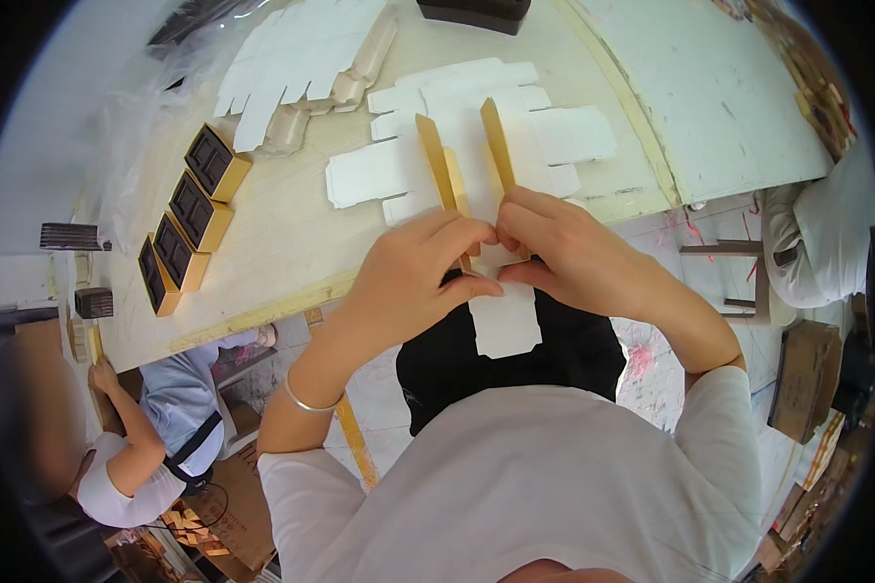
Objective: The person folds flat cardboard pieces into rectangular boxes and places dark rectangular inserts inside them. The person repeats this process multiple times, stacking the finished boxes on the table.
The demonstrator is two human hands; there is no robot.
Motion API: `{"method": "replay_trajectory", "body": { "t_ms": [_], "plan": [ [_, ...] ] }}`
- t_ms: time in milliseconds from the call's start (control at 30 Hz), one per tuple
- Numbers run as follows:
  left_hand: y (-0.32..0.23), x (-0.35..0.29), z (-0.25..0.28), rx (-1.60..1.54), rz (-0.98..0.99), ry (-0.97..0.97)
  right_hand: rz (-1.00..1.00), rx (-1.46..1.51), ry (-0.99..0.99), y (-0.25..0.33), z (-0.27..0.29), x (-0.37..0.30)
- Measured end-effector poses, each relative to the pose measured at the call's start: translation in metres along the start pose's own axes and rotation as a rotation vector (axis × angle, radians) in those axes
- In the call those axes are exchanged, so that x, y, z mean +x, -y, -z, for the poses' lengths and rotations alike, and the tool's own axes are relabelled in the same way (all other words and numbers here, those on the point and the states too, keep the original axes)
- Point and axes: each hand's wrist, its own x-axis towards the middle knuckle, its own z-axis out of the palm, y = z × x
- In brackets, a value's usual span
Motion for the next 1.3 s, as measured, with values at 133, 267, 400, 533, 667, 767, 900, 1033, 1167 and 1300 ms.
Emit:
{"method": "replay_trajectory", "body": {
  "t_ms": [133,267,400,533,667,767,900,1033,1167,1300],
  "plan": [
    [0.000,0.004,-0.014,0.052,-0.046,-0.121,-0.054,0.007,0.035,0.005,0.003,0.001],
    [0.008,0.000,-0.026,0.168,-0.148,-0.219,-0.043,0.016,0.182,0.005,0.014,-0.007],
    [0.006,-0.002,-0.026,0.125,-0.073,-0.224,0.127,-0.220,0.064,0.007,0.016,-0.024],
    [0.003,-0.001,-0.019,-0.040,-0.018,-0.163,0.270,-0.316,-0.168,-0.009,-0.004,-0.031],
    [0.007,-0.003,-0.007,-0.389,0.038,-0.037,0.226,-0.015,-0.240,-0.017,-0.011,-0.019],
    [0.008,-0.006,-0.012,-0.354,0.031,-0.090,0.023,0.296,-0.235,-0.011,-0.014,-0.015],
    [0.013,-0.002,-0.035,-0.374,-0.091,-0.321,0.171,0.127,-0.431,-0.012,-0.025,-0.014],
    [0.010,0.002,-0.034,-0.438,-0.043,-0.341,0.221,-0.473,-0.432,-0.010,-0.030,-0.016],
    [-0.008,-0.001,-0.015,-0.109,0.082,-0.182,0.192,-0.591,-0.299,-0.006,-0.023,-0.015],
    [-0.006,-0.004,-0.026,0.073,0.014,-0.217,0.104,-0.501,-0.016,0.000,-0.007,-0.001]
  ]
}}
